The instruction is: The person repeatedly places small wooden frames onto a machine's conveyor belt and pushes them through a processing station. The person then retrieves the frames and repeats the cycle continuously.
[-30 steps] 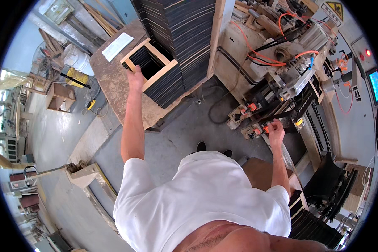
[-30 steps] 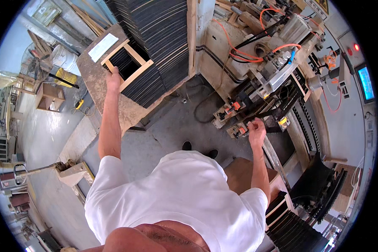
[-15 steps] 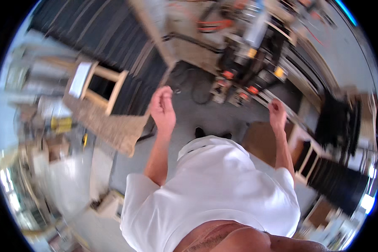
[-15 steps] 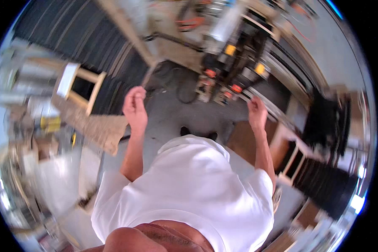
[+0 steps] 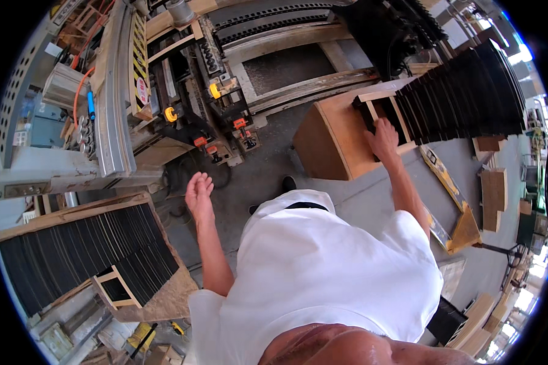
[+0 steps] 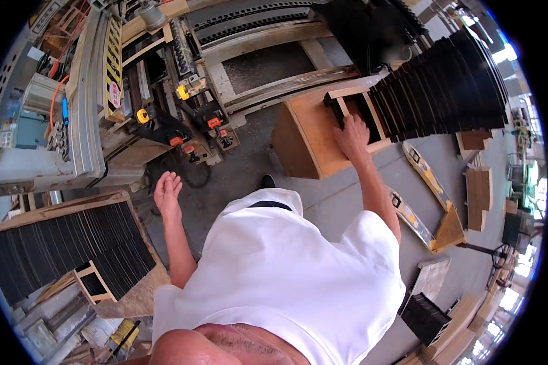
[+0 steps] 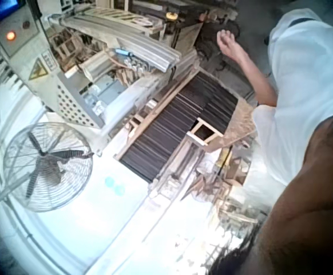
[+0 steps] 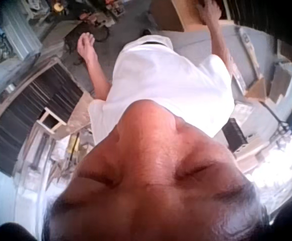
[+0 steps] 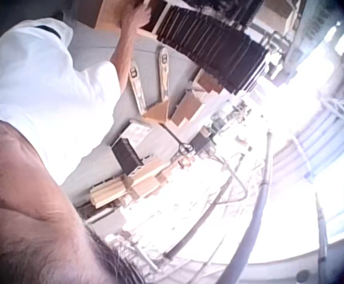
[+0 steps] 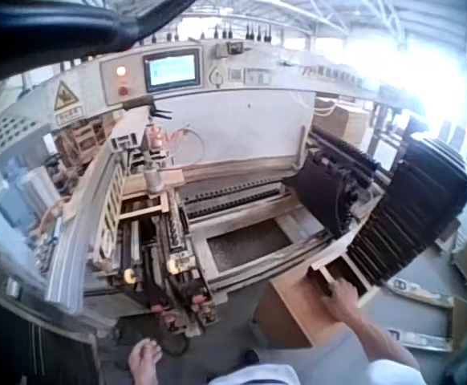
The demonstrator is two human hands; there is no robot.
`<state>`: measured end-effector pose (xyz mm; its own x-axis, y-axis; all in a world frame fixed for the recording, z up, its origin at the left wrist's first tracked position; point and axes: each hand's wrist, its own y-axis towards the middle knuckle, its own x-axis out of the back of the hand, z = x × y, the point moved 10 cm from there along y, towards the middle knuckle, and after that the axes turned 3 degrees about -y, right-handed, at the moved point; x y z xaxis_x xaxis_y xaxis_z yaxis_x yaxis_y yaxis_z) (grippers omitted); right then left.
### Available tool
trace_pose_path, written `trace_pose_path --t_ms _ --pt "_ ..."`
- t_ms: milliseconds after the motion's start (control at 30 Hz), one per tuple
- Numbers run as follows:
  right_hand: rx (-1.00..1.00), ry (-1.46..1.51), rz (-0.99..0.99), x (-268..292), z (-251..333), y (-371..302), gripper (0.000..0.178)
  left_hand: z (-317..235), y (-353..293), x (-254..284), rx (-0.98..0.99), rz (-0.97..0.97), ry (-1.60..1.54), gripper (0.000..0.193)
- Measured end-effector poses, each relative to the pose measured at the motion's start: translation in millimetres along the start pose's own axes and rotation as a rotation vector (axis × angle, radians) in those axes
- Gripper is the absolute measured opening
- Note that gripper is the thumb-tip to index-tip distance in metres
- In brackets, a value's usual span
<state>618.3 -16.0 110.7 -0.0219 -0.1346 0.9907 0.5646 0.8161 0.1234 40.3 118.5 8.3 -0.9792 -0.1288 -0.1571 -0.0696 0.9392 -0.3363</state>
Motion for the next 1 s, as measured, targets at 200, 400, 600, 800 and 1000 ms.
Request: trace_pose_path --t_ms 200,400,600,800,1000 --pt "-0.097 0.102 0.041 -35 -51 -9 0.025 -34 46 -56 -0.037 -0.017 0.047 0.039" --pt "-0.157 0.176 0.069 -33 -59 -4 0.026 -79 127 -96 -0.092 -0.011 0.016 0.039" --pt "-0.156 0.473 -0.067 6 -34 4 0.025 -110 247 -136 -0.026 0.091 -0.119 0.055" --pt "-0.037 0.618 -0.065 49 70 21 0.022 -126 365 -181 0.066 0.131 -0.438 0.088" --pt "0.232 0.586 -0.085 66 186 61 0.027 -130 419 -183 0.028 -0.002 -0.697 0.069"
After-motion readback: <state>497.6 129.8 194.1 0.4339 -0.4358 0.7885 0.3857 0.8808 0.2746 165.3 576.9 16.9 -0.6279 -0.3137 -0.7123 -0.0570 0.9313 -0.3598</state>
